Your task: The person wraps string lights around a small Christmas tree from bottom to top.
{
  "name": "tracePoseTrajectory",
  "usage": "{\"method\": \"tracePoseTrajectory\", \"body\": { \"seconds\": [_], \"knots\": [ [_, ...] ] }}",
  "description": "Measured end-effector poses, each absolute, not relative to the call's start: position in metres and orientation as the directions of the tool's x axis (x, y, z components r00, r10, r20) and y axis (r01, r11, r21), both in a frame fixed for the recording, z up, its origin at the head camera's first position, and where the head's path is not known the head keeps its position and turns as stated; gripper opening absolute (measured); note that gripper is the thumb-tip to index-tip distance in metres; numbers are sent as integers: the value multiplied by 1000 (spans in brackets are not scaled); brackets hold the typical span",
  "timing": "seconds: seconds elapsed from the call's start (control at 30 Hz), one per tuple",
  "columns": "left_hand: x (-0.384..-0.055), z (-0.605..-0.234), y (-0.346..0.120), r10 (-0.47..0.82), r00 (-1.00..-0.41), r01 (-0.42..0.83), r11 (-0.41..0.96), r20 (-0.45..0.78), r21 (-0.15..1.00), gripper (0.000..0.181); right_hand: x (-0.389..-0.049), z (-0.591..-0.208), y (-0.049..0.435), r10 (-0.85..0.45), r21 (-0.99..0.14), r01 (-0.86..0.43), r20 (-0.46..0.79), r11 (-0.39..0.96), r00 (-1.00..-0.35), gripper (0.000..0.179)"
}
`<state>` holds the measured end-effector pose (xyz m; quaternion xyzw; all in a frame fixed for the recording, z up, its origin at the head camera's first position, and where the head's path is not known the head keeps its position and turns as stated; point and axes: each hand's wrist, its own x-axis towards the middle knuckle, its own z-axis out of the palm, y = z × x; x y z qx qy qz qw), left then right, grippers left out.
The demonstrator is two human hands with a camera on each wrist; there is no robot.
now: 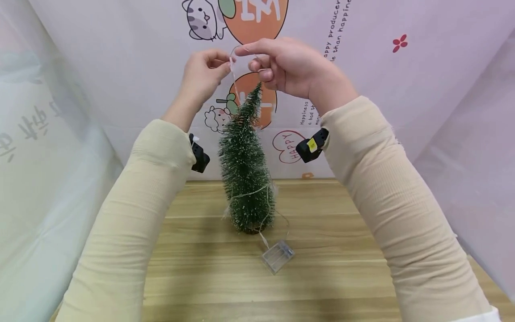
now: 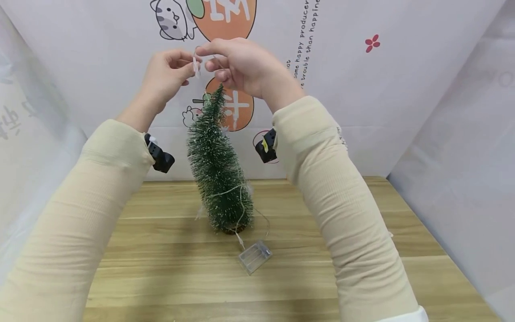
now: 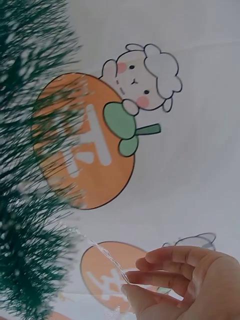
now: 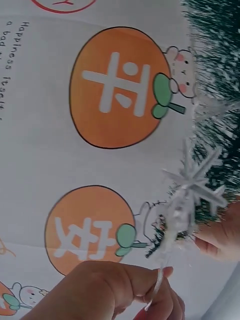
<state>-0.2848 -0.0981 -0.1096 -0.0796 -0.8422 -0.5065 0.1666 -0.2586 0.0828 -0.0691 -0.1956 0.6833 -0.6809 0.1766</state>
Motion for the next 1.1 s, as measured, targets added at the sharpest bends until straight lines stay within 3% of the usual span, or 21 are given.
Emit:
{"method": "tracePoseTrajectory", "body": {
  "seconds": [0.3, 0.43, 0.67, 1.1],
  "knots": [
    [-285, -116, -121, -26, -940, 295, 432, 339, 852, 25, -245, -76, 66, -601, -999, -28, 9, 23, -799, 36],
    [-284, -119, -130, -7, -943, 299, 413, 331, 860, 24, -241, -80, 65, -640, -998, -45, 3, 50, -768, 28],
    [-277, -129, -143, 55, -936, 341, 390, 348, 856, 25, -238, -90, 75, -728, -973, -198, 49, 121, -684, 24],
    [-256, -149, -151, 135, -933, 358, 452, 334, 817, 25, -240, -112, 122, -846, -968, -249, 119, 17, -520, 21]
  ]
}}
